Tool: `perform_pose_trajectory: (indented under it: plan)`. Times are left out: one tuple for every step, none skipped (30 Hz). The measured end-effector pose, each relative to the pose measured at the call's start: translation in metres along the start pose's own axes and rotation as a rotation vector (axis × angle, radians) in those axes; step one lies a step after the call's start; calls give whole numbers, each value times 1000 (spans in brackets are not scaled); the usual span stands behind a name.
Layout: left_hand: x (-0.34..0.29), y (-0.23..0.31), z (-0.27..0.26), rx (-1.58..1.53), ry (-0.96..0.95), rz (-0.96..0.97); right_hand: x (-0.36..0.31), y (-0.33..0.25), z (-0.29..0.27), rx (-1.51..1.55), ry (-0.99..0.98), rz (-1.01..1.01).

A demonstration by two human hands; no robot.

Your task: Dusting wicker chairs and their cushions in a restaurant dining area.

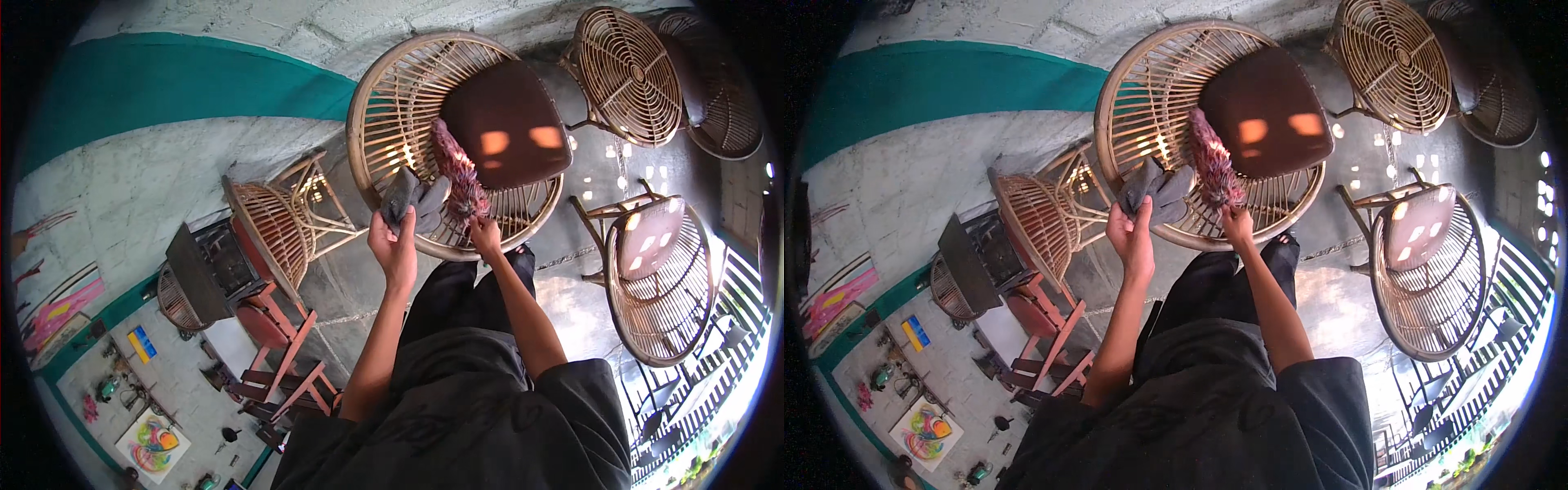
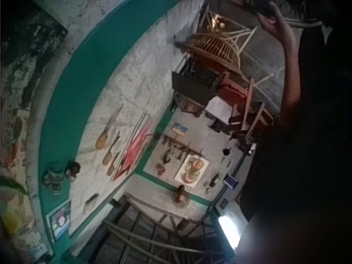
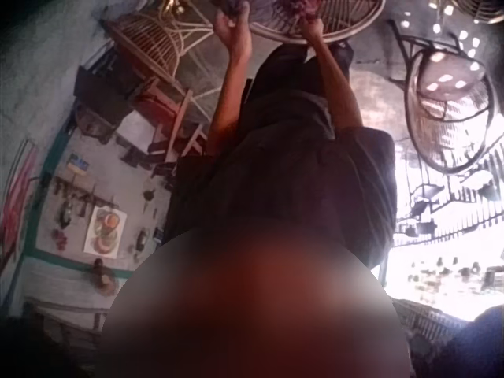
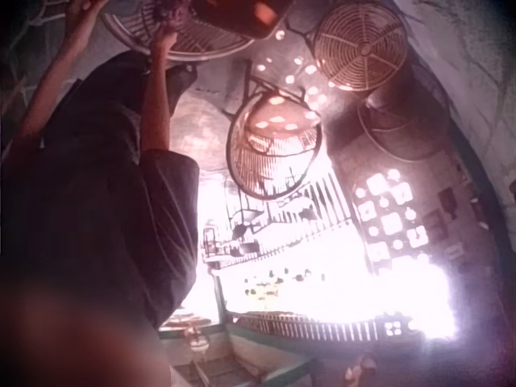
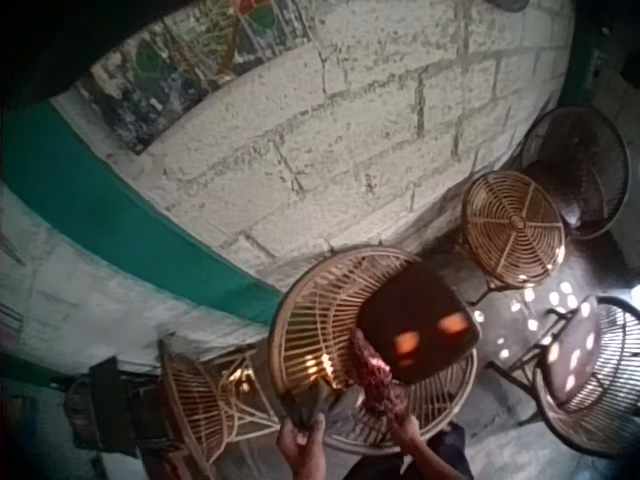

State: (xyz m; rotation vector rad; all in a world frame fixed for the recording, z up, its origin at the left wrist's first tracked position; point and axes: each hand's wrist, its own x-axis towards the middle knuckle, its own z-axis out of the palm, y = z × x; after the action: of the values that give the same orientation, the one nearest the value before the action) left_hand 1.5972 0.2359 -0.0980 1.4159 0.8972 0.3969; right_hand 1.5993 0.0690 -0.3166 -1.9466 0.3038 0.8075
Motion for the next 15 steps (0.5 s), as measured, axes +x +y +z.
perform_pose_trajectory:
  plan:
    - [4,-1,-6,4,9,12,1,-20,13,201,-62,217]
    - [7,-2,-10,5,15,24,-5,-37,21,288,-87,273]
    - [9,0,-12,4,16,25,-10,-49,24,252,-98,235]
    - [11,3,-12,-10,26,18,-17,-59,25,215,-108,196]
    - [14,6,-12,-23,37,11,-30,-68,24,318,-179,155]
    - [17,8,-13,-26,40,17,-47,-84,23,291,-175,115]
    - [19,9,-9,-50,50,29,-58,-87,20,333,-188,60]
    - [21,9,-5,-73,61,40,-68,-86,17,375,-202,7]
    - [22,10,-5,-38,48,25,-75,-86,16,329,-159,-74]
    - [25,8,-5,-45,43,31,-79,-87,18,283,-118,-157]
    - [27,5,-5,-35,43,25,-82,-88,20,238,-44,-206]
    - [30,1,-3,-25,36,17,-85,-86,22,240,-32,-212]
    - [33,5,-1,40,43,41,-88,-84,27,203,-35,-255]
    - [37,5,-1,41,40,54,-88,-83,30,167,-38,-297]
    - [40,6,2,41,49,45,-89,-82,27,126,-61,-234]
